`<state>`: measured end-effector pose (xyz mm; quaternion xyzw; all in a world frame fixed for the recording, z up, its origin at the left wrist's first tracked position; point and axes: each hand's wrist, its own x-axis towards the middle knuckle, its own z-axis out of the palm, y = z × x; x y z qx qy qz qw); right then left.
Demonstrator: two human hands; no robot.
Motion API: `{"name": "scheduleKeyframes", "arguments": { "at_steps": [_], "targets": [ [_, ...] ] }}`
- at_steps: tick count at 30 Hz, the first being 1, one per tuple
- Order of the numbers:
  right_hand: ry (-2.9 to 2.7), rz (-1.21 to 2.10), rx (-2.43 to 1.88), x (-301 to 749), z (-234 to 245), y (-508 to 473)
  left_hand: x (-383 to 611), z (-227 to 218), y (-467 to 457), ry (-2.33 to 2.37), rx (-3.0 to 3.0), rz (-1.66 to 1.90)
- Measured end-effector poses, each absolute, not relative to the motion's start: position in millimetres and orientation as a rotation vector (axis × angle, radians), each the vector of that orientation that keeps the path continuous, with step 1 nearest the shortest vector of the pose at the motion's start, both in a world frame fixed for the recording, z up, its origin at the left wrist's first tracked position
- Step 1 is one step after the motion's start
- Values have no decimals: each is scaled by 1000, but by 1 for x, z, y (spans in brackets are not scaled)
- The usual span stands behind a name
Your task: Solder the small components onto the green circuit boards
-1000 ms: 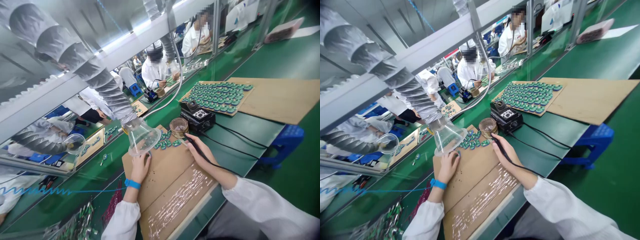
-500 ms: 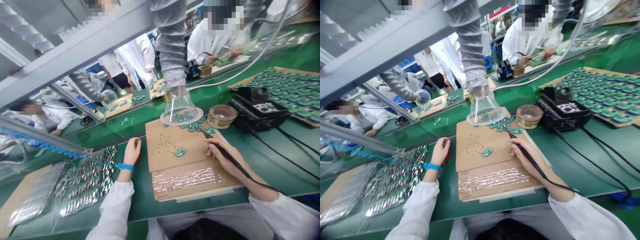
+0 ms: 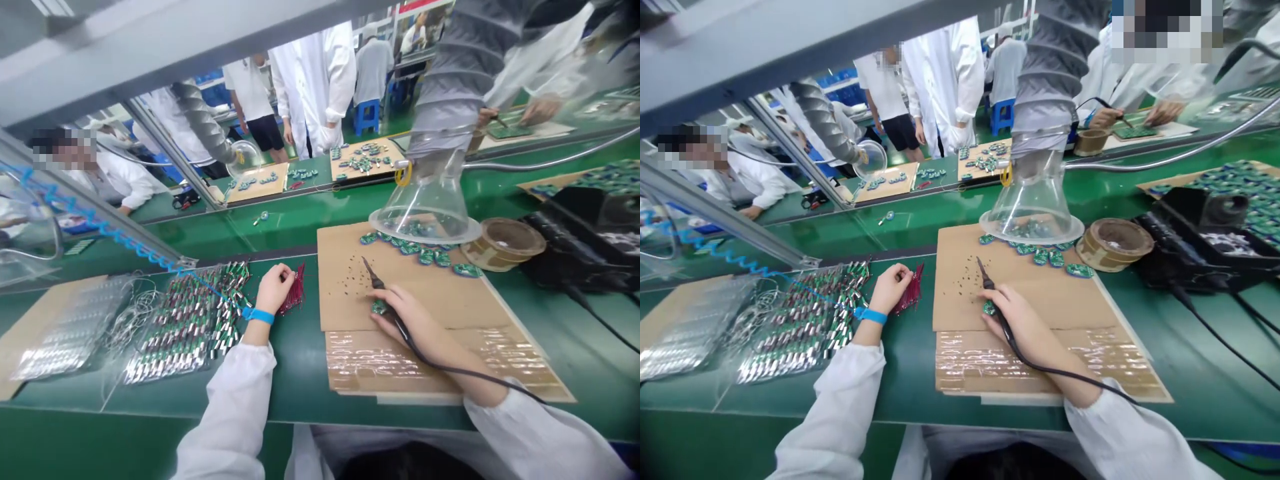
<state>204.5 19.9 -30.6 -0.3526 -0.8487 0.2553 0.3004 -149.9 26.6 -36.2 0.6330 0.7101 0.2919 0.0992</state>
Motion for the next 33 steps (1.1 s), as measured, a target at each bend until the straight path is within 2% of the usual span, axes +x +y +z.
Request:
{"name": "scheduleKeyframes", "arguments": {
  "at_steps": [6,11,18,23,29,33],
  "targets": [
    [-2225,732,-920,195,-34,16,-150,-33,24,2120,1828,926],
    [-2079,712,-971,208,-33,16,-151,-31,21,2108,1855,823],
    [-1669,603,-1192,272,-10,18,-160,-26,21,2057,1870,678],
    [-1378,431,-1275,336,3,25,-172,-25,25,2189,1538,647],
    [-1025,85,-1282,421,36,41,-168,-16,20,2263,1364,987],
    [-999,81,-1303,462,56,57,-161,-12,19,2253,1282,1290]
  ]
}}
